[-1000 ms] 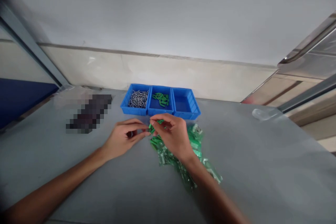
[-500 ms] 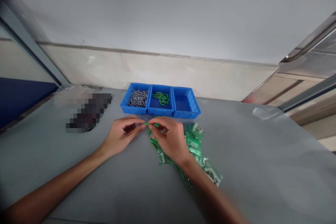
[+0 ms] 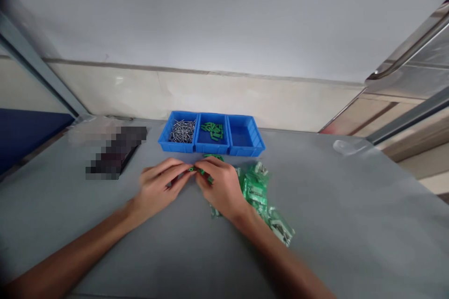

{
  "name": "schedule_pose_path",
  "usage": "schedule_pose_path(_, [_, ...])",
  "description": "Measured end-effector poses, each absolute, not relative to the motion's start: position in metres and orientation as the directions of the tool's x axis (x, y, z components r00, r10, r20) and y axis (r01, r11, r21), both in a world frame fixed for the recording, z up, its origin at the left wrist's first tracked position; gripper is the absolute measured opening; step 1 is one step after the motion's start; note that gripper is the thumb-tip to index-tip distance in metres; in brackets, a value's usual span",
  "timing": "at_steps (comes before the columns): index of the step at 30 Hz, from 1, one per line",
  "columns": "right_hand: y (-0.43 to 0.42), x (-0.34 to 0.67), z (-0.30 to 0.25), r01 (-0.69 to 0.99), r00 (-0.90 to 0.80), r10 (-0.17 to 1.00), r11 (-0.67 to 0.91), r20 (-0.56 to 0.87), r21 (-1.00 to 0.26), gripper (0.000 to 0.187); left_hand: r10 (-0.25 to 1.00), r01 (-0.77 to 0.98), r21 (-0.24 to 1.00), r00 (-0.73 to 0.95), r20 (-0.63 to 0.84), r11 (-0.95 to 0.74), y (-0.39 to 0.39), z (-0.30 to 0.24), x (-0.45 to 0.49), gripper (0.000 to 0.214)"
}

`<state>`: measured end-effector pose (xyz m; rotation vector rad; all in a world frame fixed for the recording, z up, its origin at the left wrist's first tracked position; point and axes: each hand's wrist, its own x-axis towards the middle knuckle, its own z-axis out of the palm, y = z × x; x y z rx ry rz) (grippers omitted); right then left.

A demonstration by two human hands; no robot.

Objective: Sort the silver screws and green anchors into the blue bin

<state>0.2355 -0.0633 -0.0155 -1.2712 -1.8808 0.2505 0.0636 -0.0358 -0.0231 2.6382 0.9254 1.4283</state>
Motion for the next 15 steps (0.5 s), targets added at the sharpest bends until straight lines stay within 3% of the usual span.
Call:
schedule_pose_path(3, [-0.063, 0.235, -0.015, 0.67, -0.16, 0.82, 0.499, 0.549, -0.55, 0.02, 0.443, 0.543, 0.164, 0.435, 0.784, -0.824, -0.037, -0.022, 0.062, 0.011])
schedule_pose_path(8, [-0.063, 0.235, -0.013, 0.667, -0.17, 0.818, 0.506, 0.55, -0.546, 0.021, 0.446, 0.533, 0.178, 0.429, 0.785, -0.827, -0.038, -0.019, 0.063, 0.012])
schedule_pose_path(10, [-0.063, 0.235, -0.014, 0.663, -0.161, 0.816, 0.506, 0.555, -0.552, 0.02, 0.5, 0.494, 0.278, 0.401, 0.767, -0.824, -0.037, -0.018, 0.064, 0.01])
schedule_pose_path(15, [-0.064, 0.236, -0.015, 0.627, -0.096, 0.81, 0.501, 0.578, -0.597, 0.016, 0.756, 0.302, 0.695, 0.322, 0.571, -0.653, -0.032, -0.012, 0.066, 0.012])
